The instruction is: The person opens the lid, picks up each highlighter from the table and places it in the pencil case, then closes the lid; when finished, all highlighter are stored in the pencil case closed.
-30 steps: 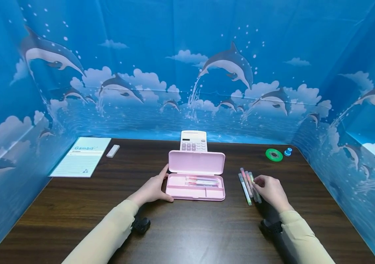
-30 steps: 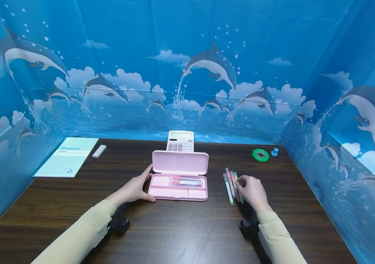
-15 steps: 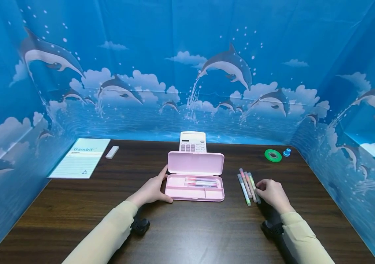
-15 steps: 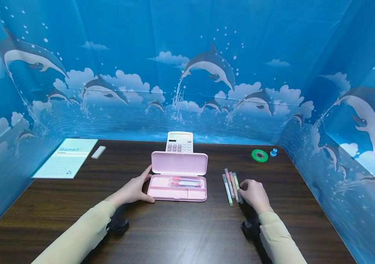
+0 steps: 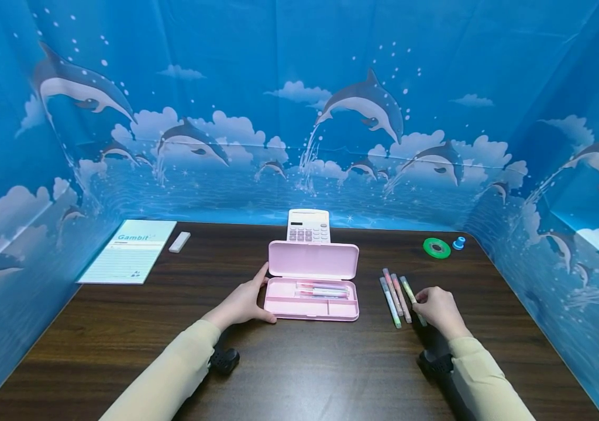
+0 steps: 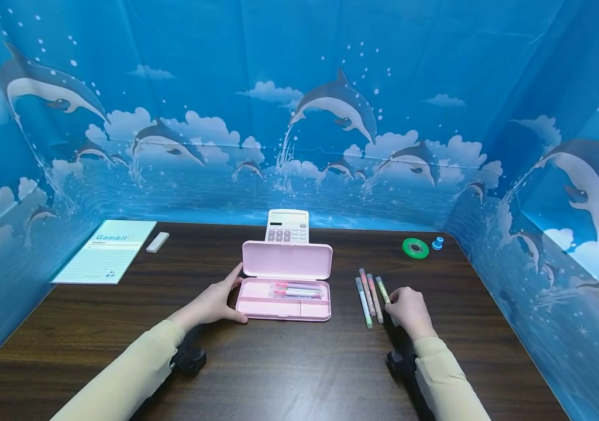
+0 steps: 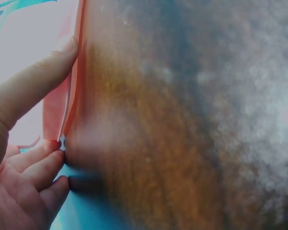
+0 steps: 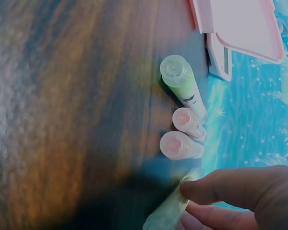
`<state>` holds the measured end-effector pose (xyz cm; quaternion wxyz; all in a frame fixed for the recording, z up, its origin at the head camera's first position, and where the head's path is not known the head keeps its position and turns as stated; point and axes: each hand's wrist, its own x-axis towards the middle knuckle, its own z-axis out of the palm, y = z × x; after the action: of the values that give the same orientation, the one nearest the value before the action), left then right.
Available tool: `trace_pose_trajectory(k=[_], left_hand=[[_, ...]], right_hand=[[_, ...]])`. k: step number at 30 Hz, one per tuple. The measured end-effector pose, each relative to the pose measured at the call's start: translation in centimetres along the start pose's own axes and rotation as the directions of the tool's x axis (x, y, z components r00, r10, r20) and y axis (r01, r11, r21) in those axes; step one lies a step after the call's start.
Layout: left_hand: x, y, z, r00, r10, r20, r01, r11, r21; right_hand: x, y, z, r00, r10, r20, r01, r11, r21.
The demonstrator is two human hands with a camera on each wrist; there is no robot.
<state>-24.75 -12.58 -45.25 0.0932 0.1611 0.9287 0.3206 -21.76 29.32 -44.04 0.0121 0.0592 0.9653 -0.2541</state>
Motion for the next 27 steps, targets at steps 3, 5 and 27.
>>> trace_pose_trajectory(k=[3, 5, 27], left_hand=[[-0.1, 0.0, 0.0, 1.000, -0.007, -0.002, 0.007, 1.000, -0.003], [-0.2, 0.0, 0.0, 1.000, -0.013, -0.001, 0.013, 1.000, -0.008], [-0.3, 0.1, -0.1, 1.000, -0.003, -0.003, 0.003, 1.000, 0.000]], right_hand=[[-0.1, 0.1, 0.0, 1.000, 0.006, -0.006, -0.006, 1.000, 0.009], [-0.2, 0.1, 0.0, 1.000, 0.004, -0.014, -0.004, 1.000, 0.018], [-0.7, -4.7, 1.0, 0.978, -0.174, -0.112, 0.171, 0.985, -0.036]])
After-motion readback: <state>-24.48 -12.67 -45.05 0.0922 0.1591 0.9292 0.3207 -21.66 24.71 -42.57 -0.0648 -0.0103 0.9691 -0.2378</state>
